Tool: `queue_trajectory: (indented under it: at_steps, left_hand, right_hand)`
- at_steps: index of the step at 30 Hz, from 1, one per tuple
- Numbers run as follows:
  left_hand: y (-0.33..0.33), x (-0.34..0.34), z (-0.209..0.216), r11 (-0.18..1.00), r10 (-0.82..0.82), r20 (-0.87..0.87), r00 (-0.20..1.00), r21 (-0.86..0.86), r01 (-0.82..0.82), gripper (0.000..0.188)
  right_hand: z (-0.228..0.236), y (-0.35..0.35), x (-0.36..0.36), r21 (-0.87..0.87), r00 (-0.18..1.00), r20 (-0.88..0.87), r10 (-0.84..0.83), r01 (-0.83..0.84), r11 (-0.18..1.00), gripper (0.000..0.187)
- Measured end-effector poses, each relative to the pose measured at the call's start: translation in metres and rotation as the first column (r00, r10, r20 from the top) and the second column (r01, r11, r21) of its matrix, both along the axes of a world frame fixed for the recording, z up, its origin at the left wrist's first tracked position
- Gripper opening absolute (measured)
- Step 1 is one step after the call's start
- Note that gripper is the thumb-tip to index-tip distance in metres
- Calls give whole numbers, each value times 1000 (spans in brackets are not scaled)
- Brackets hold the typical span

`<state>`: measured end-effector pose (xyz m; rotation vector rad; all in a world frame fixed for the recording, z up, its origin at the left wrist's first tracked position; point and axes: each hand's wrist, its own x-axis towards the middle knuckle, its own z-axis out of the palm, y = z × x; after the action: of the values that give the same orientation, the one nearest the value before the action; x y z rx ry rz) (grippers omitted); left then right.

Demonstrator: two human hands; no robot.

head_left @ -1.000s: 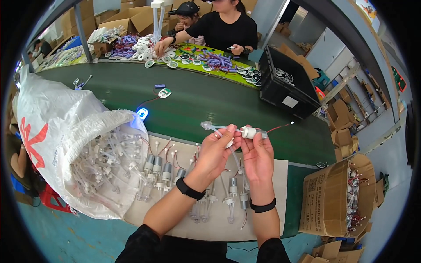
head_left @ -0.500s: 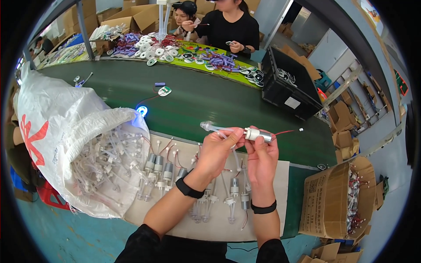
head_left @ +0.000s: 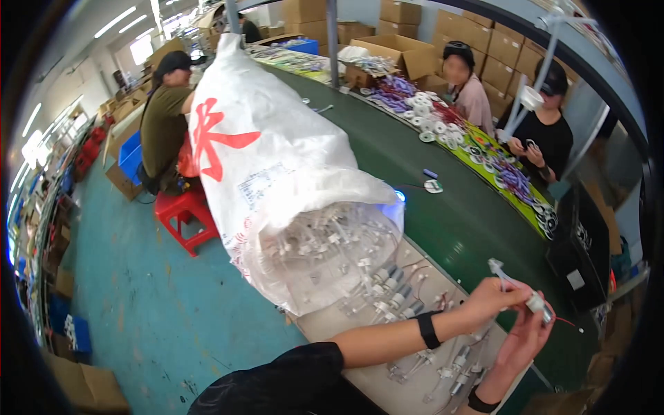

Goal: The person picks up a motor and a pump from a box and a bag, fits the pump onto the motor, and places the assembly on a tray. They then take a circuit board from the conveyor belt and connect the motor's wires to it.

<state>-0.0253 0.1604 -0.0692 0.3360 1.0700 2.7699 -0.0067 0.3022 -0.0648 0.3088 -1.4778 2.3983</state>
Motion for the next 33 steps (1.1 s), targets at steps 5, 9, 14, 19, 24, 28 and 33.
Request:
queue_trajectory:
  at_steps: [5,9,14,19,24,28,33]
  left_hand:
    - [-5,5,7,1000,16,-79,997,-22,-18,22]
    - [-4,15,14,993,81,-120,989,-73,-90,19]
    - [-15,11,19,994,-24,-100,995,-105,14,23]
    - [-7,27,20,987,-67,-129,989,-152,47,38]
    - [0,53,7,860,-267,-12,964,-454,233,57]
    - [-47,12,15,461,-235,-144,961,-887,-20,40]
    - [-189,-118,-5,-353,45,-404,913,-862,-364,35]
  right_hand:
    - [-1,4,0,59,994,-90,55,-49,997,34]
    - [1,7,5,94,991,-121,48,-37,995,34]
    - [14,5,16,131,989,-126,72,-56,990,32]
    - [44,29,22,254,993,-89,80,-55,966,32]
    - [83,104,51,378,984,-173,-38,102,920,31]
    - [70,141,49,454,984,-60,-170,178,873,30]
    - [61,156,45,790,938,73,-338,152,594,30]
